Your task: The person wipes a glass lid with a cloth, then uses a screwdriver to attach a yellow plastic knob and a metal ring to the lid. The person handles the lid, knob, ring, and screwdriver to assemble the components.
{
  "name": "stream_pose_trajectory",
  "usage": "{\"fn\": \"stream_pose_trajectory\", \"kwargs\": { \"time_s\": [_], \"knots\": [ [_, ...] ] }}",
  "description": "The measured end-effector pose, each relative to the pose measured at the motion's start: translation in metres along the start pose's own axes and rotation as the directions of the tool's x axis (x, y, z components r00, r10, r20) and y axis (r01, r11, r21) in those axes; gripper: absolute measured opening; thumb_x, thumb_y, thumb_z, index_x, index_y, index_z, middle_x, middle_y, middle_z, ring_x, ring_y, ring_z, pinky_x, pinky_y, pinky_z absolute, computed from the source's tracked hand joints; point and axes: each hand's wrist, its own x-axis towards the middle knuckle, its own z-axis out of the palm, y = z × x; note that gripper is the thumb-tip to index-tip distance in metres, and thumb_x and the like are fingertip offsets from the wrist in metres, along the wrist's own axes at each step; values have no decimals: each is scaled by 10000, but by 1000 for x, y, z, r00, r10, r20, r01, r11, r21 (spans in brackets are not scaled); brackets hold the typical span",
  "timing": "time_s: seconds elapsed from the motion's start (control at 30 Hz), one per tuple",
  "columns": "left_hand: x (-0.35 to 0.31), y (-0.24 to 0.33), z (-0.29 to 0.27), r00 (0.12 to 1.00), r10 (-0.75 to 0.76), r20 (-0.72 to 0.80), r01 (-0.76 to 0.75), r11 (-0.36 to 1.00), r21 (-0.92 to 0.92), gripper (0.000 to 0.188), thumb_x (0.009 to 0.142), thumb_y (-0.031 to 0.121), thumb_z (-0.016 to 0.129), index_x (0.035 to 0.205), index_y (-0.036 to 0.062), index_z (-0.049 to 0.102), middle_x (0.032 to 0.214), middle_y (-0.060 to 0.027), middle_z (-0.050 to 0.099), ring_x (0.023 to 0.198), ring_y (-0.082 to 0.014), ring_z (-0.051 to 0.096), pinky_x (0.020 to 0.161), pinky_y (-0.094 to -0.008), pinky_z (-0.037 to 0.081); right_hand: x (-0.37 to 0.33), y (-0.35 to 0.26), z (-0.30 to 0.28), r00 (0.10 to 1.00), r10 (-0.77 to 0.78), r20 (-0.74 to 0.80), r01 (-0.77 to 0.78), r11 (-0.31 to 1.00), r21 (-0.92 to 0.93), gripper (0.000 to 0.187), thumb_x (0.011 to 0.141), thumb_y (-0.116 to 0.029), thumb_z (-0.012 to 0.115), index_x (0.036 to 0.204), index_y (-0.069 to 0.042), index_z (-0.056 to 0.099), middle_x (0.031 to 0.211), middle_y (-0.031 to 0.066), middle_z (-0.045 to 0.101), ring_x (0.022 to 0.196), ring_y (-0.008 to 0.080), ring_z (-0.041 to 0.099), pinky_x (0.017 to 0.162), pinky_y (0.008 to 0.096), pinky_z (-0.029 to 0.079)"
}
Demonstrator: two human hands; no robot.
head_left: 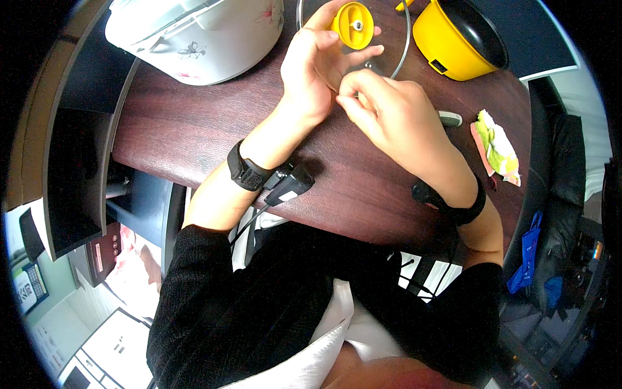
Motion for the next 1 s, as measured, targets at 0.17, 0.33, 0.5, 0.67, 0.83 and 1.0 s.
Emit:
{"fn": "stream_pose_trajectory", "kwargs": {
  "time_s": [0.17,0.33,0.5,0.67,0.83,1.0],
  "knots": [
    [-2,9,11,998,-16,-57,18,999,33,786,775,338,555,1431,-17,309,1308,-168,469,1182,-304,491,1015,-445,424,-7,-4,-8,997,75,-16,-75,997,32,118,862,-180,643,876,-88,570,695,123,621,628,332,632,550,421,488],
    [-1,3,2,1000,2,-5,-2,1000,-19,789,792,365,554,1436,-15,301,1317,-173,460,1185,-307,490,1017,-451,422,-5,0,-9,994,92,-62,-91,996,12,151,845,-191,668,922,-93,582,717,121,638,633,323,639,547,410,493],
    [0,5,6,999,-19,-27,19,1000,-3,781,813,377,555,1438,-13,296,1326,-174,454,1185,-306,490,1016,-450,422,-3,-2,6,991,-16,-137,9,999,-46,130,845,-170,658,879,-89,563,676,124,622,615,325,634,529,416,490],
    [-2,3,1,1000,-29,6,29,999,-22,779,820,373,560,1441,-14,290,1332,-173,450,1188,-302,489,1023,-453,417,-2,-2,0,998,27,-50,-27,1000,-4,113,849,-147,642,854,-88,546,671,122,614,601,331,627,528,421,492],
    [-4,1,3,999,-29,25,30,999,-38,780,827,377,566,1441,-16,287,1340,-172,444,1194,-300,485,1031,-453,409,-4,-3,-5,999,37,-19,-37,999,1,108,856,-145,637,860,-89,545,677,124,615,601,333,626,527,421,491],
    [-1,2,2,1000,-13,8,14,999,-47,774,835,388,558,1440,-15,291,1342,-173,443,1197,-300,484,1031,-451,409,-5,-3,-4,997,7,-79,-10,999,-36,110,860,-155,640,865,-91,552,677,122,616,602,328,628,522,415,485]
  ]
}}
